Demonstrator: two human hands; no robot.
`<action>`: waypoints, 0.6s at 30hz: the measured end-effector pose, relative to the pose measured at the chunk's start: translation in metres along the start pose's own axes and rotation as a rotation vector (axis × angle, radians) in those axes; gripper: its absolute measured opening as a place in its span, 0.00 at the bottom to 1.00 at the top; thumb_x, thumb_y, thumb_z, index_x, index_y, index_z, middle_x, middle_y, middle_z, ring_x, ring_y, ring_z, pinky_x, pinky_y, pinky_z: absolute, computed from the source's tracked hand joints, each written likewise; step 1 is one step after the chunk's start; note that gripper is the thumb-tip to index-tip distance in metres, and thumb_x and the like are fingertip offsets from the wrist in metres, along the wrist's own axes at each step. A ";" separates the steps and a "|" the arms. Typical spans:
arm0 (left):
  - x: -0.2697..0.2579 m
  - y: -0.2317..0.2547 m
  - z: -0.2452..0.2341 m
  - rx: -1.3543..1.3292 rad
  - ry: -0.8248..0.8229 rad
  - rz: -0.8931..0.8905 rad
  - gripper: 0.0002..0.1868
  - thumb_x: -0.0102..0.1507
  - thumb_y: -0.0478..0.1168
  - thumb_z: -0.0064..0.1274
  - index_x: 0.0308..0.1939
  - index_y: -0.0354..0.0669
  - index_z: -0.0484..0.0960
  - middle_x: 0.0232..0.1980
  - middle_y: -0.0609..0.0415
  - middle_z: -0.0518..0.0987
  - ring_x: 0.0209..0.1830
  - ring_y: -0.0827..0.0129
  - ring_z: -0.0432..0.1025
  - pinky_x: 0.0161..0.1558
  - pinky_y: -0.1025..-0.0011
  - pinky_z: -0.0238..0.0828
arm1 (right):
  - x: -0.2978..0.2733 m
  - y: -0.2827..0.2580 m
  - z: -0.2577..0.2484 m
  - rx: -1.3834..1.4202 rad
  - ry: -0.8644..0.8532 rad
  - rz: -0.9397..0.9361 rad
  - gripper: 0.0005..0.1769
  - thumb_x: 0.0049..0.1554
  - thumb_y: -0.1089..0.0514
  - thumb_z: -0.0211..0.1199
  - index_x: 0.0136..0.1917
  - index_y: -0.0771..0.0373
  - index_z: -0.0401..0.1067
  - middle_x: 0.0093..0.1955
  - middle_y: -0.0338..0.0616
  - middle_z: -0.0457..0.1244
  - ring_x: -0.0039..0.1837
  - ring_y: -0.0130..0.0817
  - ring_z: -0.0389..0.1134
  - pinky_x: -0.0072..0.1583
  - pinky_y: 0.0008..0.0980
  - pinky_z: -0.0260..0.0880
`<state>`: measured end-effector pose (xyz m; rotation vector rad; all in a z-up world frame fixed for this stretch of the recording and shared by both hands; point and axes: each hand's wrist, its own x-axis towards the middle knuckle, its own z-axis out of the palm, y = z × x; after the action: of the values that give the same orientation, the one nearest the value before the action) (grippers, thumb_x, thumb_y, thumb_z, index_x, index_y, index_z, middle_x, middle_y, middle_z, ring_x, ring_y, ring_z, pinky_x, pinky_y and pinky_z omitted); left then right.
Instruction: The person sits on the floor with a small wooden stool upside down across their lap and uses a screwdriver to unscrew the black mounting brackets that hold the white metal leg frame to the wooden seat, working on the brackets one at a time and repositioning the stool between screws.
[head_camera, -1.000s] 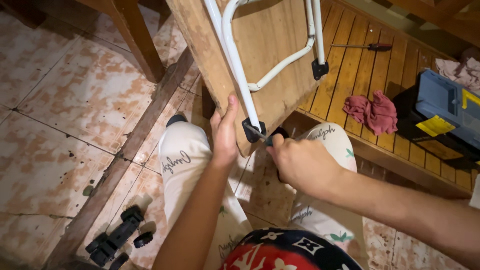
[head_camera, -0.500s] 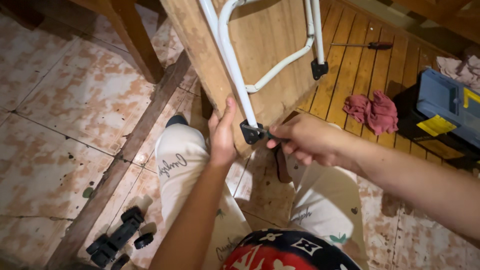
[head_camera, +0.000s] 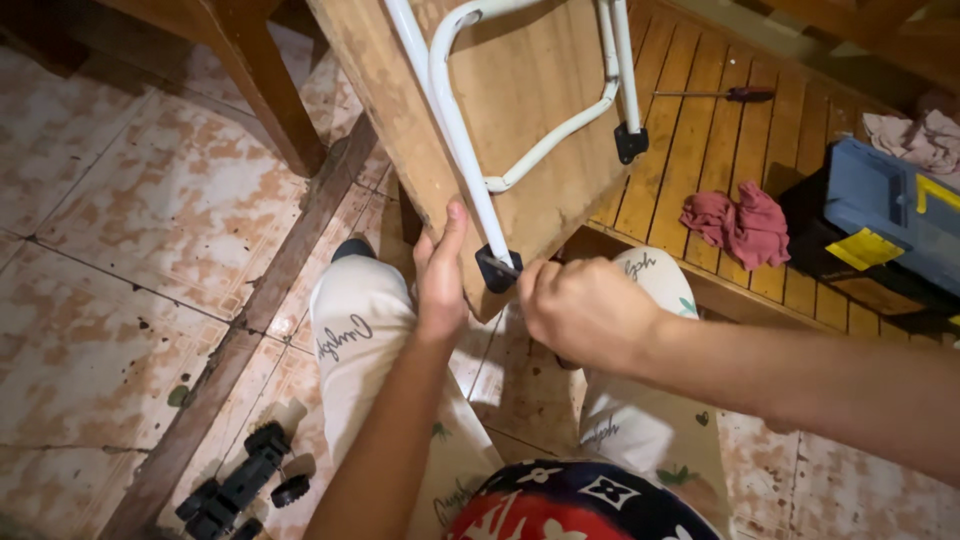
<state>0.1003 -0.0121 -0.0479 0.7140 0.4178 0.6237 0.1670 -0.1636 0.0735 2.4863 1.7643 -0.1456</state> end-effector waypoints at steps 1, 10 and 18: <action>0.000 0.001 0.000 -0.027 -0.024 0.000 0.29 0.68 0.51 0.54 0.63 0.29 0.75 0.60 0.47 0.79 0.56 0.66 0.74 0.58 0.68 0.71 | -0.003 0.001 0.001 -0.002 0.015 -0.007 0.15 0.61 0.47 0.60 0.45 0.61 0.74 0.32 0.44 0.66 0.31 0.42 0.68 0.33 0.40 0.66; 0.005 -0.013 -0.004 -0.050 -0.008 0.031 0.27 0.69 0.49 0.54 0.63 0.28 0.74 0.59 0.47 0.79 0.55 0.66 0.74 0.57 0.67 0.71 | 0.010 0.031 0.008 0.711 0.075 0.158 0.12 0.55 0.56 0.68 0.52 0.60 0.77 0.34 0.44 0.64 0.33 0.34 0.68 0.35 0.35 0.68; 0.005 -0.012 -0.007 0.004 -0.064 0.058 0.24 0.67 0.42 0.56 0.64 0.31 0.74 0.58 0.49 0.80 0.54 0.68 0.74 0.55 0.69 0.72 | -0.010 0.006 0.005 -0.393 0.075 -0.385 0.18 0.52 0.59 0.66 0.55 0.70 0.72 0.45 0.52 0.65 0.34 0.35 0.73 0.32 0.34 0.71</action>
<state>0.1047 -0.0127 -0.0616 0.7500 0.3400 0.6527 0.1697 -0.1755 0.0695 1.8914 2.0481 0.2495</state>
